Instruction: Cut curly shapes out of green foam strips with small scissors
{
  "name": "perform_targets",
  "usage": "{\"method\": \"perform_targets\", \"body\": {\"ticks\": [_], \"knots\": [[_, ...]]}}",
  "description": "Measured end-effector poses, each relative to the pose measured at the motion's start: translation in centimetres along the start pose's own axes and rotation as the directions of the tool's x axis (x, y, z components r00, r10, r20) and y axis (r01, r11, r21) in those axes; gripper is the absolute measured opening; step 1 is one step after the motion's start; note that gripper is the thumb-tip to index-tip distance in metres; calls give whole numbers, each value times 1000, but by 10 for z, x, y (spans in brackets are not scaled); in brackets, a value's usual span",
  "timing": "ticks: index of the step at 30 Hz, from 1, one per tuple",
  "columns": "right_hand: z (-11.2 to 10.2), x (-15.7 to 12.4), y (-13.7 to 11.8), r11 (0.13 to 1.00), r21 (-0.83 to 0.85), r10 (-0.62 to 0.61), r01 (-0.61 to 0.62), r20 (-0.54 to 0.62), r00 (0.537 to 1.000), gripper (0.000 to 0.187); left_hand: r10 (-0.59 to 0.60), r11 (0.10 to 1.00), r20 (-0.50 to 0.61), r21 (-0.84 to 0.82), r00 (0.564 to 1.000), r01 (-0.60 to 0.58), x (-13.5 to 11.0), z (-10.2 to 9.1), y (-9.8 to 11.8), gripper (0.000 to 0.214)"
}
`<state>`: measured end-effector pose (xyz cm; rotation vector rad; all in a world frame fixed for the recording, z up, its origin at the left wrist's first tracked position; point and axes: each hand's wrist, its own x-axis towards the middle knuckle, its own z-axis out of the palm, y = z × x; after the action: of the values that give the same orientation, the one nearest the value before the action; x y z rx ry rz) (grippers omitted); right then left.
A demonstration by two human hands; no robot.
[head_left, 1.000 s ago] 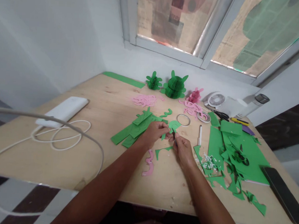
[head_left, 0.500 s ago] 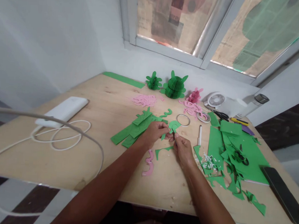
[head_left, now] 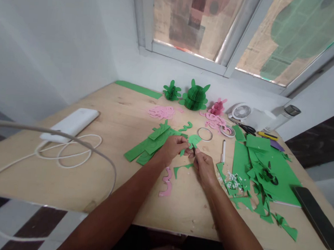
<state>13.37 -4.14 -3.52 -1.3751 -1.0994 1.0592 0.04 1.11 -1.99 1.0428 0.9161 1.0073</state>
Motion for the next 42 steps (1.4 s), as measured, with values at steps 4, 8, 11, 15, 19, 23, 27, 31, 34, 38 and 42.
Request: {"method": "perform_targets", "body": {"ticks": [4,8,11,15,19,23,27,31,34,38,42], "knots": [[0,1,1,999,10,-31,31,7,1000,53,5,1000,9,-16,1000,-5,-1,1,1,21],[-1,2,3,999,-4,-43,43,2,999,53,4,1000,6,-14,1000,-4,0,0,-2,20],[-1,2,3,999,-11,-50,50,-1,999,54,6,1000,7,-16,1000,-5,1,-1,-3,20],[-1,2,3,998,-4,-56,56,-2,998,53,7,1000,7,-5,1000,-7,1,0,-3,19],[-1,2,5,998,3,-56,56,-6,998,52,8,1000,15,-10,1000,-8,0,0,-2,18],[-2,3,7,999,-6,-54,54,-6,999,51,9,1000,-2,-2,1000,-9,-1,1,-2,18],[-3,3,7,998,-21,-66,66,-6,998,51,-15,1000,3,-25,1000,15,-3,2,1,21],[-3,3,8,997,-26,-78,78,-5,997,50,-45,997,-1,-59,999,45,-5,3,4,23],[-4,4,11,996,-37,-77,77,-2,997,50,-44,995,-30,-89,999,41,-4,4,5,23],[-4,4,14,996,-60,-70,70,8,998,50,-15,996,-77,-87,997,8,-2,4,5,20],[-4,4,14,996,-61,-66,67,10,998,51,-14,994,-96,-109,995,4,-3,5,4,18]]}}
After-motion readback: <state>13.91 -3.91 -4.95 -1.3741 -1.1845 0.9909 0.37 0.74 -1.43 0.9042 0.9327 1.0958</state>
